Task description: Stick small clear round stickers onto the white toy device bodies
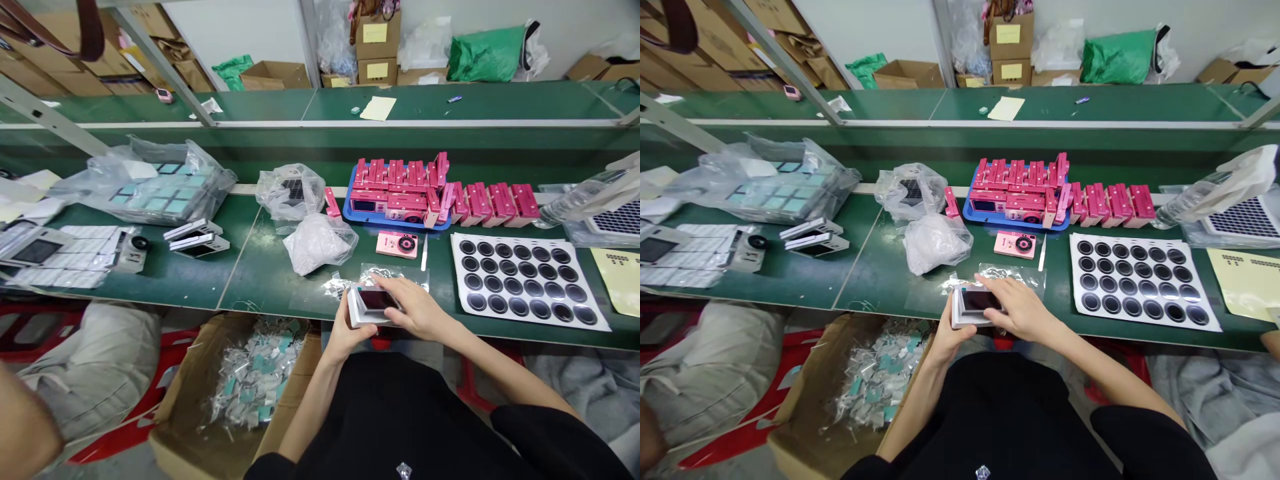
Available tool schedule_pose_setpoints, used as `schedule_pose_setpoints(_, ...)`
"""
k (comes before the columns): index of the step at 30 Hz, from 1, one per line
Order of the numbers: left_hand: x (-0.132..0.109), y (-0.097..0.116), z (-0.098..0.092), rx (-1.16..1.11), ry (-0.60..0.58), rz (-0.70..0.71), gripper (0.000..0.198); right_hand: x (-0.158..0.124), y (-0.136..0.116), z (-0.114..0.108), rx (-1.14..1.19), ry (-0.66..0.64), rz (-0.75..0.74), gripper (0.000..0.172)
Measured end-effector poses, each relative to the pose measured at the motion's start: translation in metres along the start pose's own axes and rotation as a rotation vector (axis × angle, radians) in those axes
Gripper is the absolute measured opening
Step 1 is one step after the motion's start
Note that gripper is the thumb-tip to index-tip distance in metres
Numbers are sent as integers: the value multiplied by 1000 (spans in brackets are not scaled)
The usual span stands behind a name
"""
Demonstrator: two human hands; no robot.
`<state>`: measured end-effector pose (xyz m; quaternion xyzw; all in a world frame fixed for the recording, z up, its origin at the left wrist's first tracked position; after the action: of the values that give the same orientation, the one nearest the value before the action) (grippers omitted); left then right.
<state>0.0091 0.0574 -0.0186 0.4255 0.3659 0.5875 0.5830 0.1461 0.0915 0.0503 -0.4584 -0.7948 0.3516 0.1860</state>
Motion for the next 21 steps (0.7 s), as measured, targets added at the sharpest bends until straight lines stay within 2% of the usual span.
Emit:
schedule_pose_setpoints(3, -3, 5, 3, -4, -23, 8, 84, 9, 13, -10, 298, -67, 126, 53)
schedule_pose_setpoints(5, -5, 9, 7, -12, -49, 6, 84, 11, 19, -16, 405, -79, 199, 51)
schedule_pose_setpoints(7, -5, 11, 10, -27, -55, -2, 83, 9, 16, -19, 367, -65, 193, 52)
schedule_pose_setpoints(12, -4, 7, 2, -22, 32, -10, 83, -8, -15, -2, -45, -45, -78, 65)
schedule_pose_setpoints(15, -3, 3, -1, -6, 27, -5, 82, -11, -19, 6, -161, 21, -131, 64)
schedule_pose_setpoints(18, -1, 3, -3, -9, -2, 13, 80, -7, -13, 4, -106, 35, -109, 65)
schedule_pose_setpoints(21, -1, 7, -3, 12, -23, 9, 82, 3, 2, -4, 145, -26, 28, 57)
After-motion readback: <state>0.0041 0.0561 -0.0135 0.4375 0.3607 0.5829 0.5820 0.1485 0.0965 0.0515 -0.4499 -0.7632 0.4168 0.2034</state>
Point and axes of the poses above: each hand's wrist, its own x-axis towards the middle knuckle, its own z-axis out of the palm, y = z × x, the point moved 8 cm from there along x, towards the middle knuckle, and after that the axes turned 11 degrees about z, right-handed, at the moved point
